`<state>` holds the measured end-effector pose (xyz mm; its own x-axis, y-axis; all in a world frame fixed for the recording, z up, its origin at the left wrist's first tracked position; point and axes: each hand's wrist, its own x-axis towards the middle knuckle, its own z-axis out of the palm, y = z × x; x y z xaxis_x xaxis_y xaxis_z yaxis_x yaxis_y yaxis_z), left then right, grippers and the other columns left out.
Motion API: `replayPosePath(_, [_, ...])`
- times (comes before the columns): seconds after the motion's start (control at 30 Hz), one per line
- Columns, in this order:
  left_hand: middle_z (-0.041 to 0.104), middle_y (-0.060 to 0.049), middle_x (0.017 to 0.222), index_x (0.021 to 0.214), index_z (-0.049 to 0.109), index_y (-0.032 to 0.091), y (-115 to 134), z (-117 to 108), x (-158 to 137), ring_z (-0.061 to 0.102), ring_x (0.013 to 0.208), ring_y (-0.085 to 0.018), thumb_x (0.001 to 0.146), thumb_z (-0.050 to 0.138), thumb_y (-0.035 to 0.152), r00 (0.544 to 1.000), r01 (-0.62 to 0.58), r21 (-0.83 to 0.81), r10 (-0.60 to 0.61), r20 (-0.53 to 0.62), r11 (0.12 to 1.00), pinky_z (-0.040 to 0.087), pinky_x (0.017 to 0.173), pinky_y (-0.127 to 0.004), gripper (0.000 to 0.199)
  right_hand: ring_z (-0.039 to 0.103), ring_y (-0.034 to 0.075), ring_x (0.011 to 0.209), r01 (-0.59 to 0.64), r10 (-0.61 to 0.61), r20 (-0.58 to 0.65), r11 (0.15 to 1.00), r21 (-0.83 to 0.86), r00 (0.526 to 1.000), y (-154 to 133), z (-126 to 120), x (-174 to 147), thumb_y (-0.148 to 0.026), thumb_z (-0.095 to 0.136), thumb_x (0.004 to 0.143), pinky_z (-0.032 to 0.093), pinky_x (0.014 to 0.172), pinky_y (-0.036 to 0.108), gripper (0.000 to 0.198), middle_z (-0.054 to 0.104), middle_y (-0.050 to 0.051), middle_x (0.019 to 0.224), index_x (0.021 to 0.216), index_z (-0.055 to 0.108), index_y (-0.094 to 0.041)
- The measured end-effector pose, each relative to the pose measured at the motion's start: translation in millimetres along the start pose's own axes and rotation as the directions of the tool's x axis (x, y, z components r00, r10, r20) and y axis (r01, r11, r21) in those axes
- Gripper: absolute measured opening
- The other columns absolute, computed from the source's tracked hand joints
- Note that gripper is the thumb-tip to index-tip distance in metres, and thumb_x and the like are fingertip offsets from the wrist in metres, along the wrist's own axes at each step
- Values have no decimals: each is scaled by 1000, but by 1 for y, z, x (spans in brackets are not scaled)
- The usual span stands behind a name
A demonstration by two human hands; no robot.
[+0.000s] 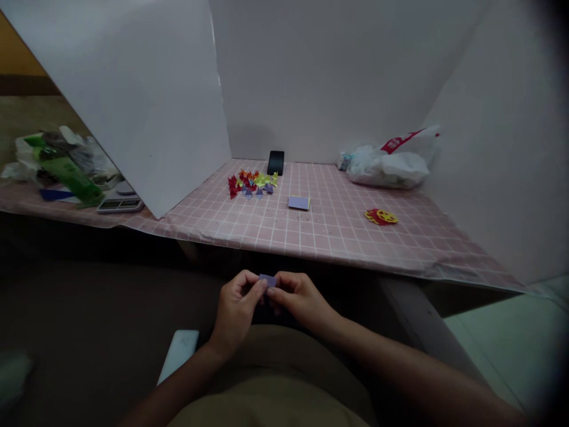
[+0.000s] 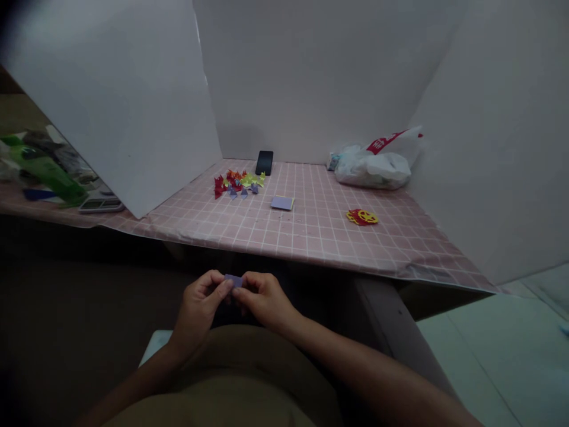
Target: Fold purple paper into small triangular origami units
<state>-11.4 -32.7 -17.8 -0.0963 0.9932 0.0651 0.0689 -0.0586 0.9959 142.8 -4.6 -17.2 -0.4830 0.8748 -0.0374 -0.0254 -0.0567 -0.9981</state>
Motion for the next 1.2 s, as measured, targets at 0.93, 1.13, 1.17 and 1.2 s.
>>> replayPosePath(0.93, [53, 5, 53, 64, 57, 17, -5, 2, -1, 48, 52, -10, 85, 64, 37, 998, -44, 70, 47, -47, 997, 39, 53, -21, 30, 49, 11, 55, 92, -101, -45, 981, -169, 994, 13, 4, -4, -34, 58, 90, 37, 51, 22, 27, 54, -2, 62, 70, 51, -18])
replayPosePath(1.13, [57, 3, 59, 73, 62, 17, -6, 4, 1, 53, 55, -12, 88, 60, 39, 999, -42, 58, 43, -25, 997, 42, 55, -22, 27, 52, 11, 52, 94, -112, -98, 981, -171, 989, 13, 6, -7, -34, 53, 92, 40, 50, 23, 27, 56, -1, 64, 70, 54, -18])
replayPosePath(1.17, [58, 3, 60, 76, 63, 17, -6, 4, 2, 54, 56, -12, 88, 61, 38, 1000, -27, 55, 28, -6, 998, 43, 56, -22, 25, 52, 11, 52, 99, -119, -112, 981, -170, 987, 13, 6, -7, -34, 52, 93, 40, 50, 24, 28, 56, -1, 64, 70, 53, -18])
replayPosePath(1.2, [59, 3, 61, 76, 63, 16, -6, 3, 2, 54, 56, -12, 87, 62, 38, 1000, -14, 54, 13, 15, 998, 43, 56, -22, 24, 52, 11, 52, 103, -124, -119, 981, -165, 985, 13, 6, -6, -34, 52, 93, 40, 51, 24, 28, 56, -1, 64, 70, 53, -18])
